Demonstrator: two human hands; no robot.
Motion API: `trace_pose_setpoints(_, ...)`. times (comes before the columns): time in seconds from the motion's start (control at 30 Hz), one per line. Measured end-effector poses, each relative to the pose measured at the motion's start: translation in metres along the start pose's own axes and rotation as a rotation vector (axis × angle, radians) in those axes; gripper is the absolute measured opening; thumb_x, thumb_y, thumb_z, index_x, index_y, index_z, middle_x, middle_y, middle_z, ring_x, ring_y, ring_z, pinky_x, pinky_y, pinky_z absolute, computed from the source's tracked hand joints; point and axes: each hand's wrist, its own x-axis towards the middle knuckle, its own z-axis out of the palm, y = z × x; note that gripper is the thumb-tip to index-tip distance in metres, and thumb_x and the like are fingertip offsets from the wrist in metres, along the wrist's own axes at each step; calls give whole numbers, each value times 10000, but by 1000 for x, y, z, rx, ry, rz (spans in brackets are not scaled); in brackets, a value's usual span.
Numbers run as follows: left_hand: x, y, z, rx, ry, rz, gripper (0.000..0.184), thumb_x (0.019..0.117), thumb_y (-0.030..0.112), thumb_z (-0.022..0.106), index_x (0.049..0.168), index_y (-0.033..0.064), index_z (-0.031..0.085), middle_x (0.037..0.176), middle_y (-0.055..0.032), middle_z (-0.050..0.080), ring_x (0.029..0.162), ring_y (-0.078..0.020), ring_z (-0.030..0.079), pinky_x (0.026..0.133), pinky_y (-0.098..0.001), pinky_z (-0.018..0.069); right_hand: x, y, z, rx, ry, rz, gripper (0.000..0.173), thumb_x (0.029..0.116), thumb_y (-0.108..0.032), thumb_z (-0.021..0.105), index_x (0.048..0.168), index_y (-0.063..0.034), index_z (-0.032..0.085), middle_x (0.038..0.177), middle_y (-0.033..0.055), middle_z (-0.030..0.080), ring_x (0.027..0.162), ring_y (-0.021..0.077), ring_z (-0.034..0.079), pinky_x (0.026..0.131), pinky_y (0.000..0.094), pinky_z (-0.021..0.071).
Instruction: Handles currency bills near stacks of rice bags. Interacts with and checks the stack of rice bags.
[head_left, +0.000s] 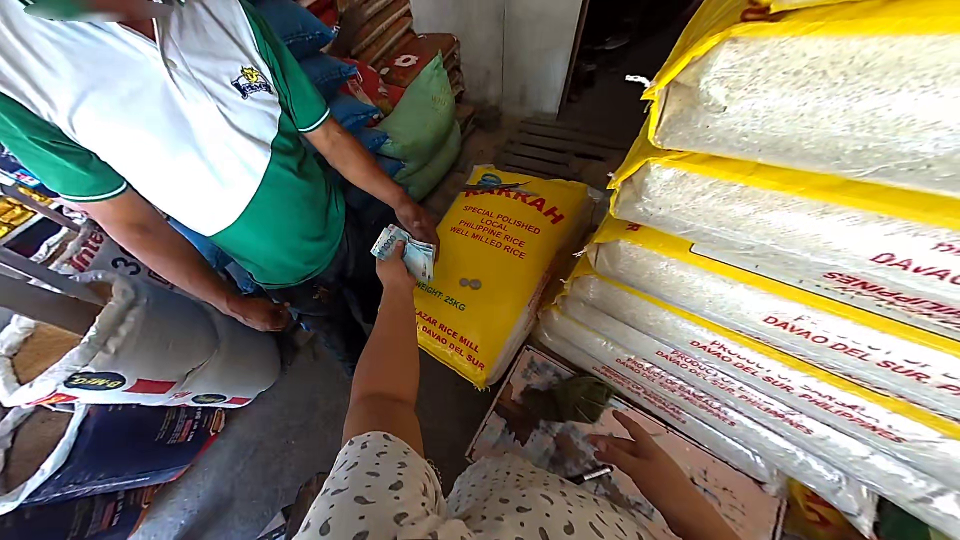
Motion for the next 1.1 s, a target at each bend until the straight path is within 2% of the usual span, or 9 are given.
trace_pose_setpoints(0.3, -4, 8, 1, 121, 25, 13, 531, 998, 100, 670, 1458, 10, 421, 1285, -221, 610, 1100, -293, 650, 942, -488, 556, -1, 0, 3, 31, -11, -21, 681, 961, -64, 650, 1552, -14, 316, 1201, 202, 697, 1011, 230, 719, 918, 388, 575)
trace_pose_setpoints(0.43, 2, 14, -3, 137, -77, -122, 461, 1095, 324, 498, 1487, 96, 411, 1229, -205, 629, 956, -293, 661, 777, -484, 574, 0, 6, 5, 38, -24, -12, 687, 962, -75, 660, 1553, -14, 316, 1226, 207, 689, 1042, 234, 713, 935, 389, 569)
trace_pose_setpoints(0.57, -2, 27, -5, -3, -193, -176, 533, 1115, 364, 432, 1541, 60, 335, 1405, -195, 564, 1169, -277, 649, 981, -425, 559, -2, 8, 9, 45, -27, -11, 682, 961, -91, 658, 1549, -10, 321, 1256, 216, 672, 1071, 250, 701, 946, 402, 562)
trace_pose_setpoints(0.63, -8, 30, -10, -9, -152, -194, 529, 1109, 363, 450, 1535, 67, 345, 1441, -189, 550, 1191, -263, 651, 982, -388, 557, -4, 7, 11, 40, -26, -5, 677, 962, -96, 662, 1546, -9, 330, 1259, 214, 673, 1078, 254, 700, 951, 406, 559)
trace_pose_setpoints(0.77, -31, 10, -24, 300, -151, -211, 521, 1105, 337, 460, 1542, 81, 340, 1434, -189, 521, 1110, -251, 636, 897, -375, 546, -10, 6, 7, 19, -15, 15, 639, 989, -76, 627, 1549, -7, 326, 1288, 216, 660, 1103, 266, 688, 977, 421, 541)
trace_pose_setpoints(0.83, -43, -15, -37, 584, -260, -136, 517, 1102, 284, 469, 1536, 24, 364, 1442, -247, 520, 1198, -316, 617, 978, -455, 530, -14, 9, 3, 17, 10, 30, 618, 990, -78, 622, 1539, -6, 346, 1291, 215, 657, 1098, 258, 686, 971, 412, 539)
trace_pose_setpoints(0.93, -65, -55, -55, 1175, -449, 158, 537, 1080, 349, 501, 1504, 19, 490, 1519, -273, 481, 1447, -456, 402, 1169, -651, 321, -18, 14, 0, 14, 28, 52, 597, 993, -73, 610, 1525, 11, 352, 1297, 212, 655, 1097, 249, 687, 962, 398, 544)
trace_pose_setpoints(1.0, -86, -81, -60, 1482, -520, 264, 630, 1058, 528, 465, 1584, 184, 416, 1677, -231, 235, 1538, -532, 120, 1155, -783, 138, -19, 16, 0, 8, 31, 68, 582, 999, -71, 604, 1520, 14, 360, 1308, 218, 650, 1105, 257, 685, 964, 399, 542)
trace_pose_setpoints(1.1, -107, -102, -49, 1682, -634, 300, 770, 1003, 684, 445, 1645, 295, 273, 1741, -128, -3, 1570, -475, -67, 1165, -787, 17, -19, 11, 2, -9, 34, 83, 554, 1010, -84, 607, 1510, 5, 386, 1308, 215, 652, 1121, 264, 684, 985, 404, 536)
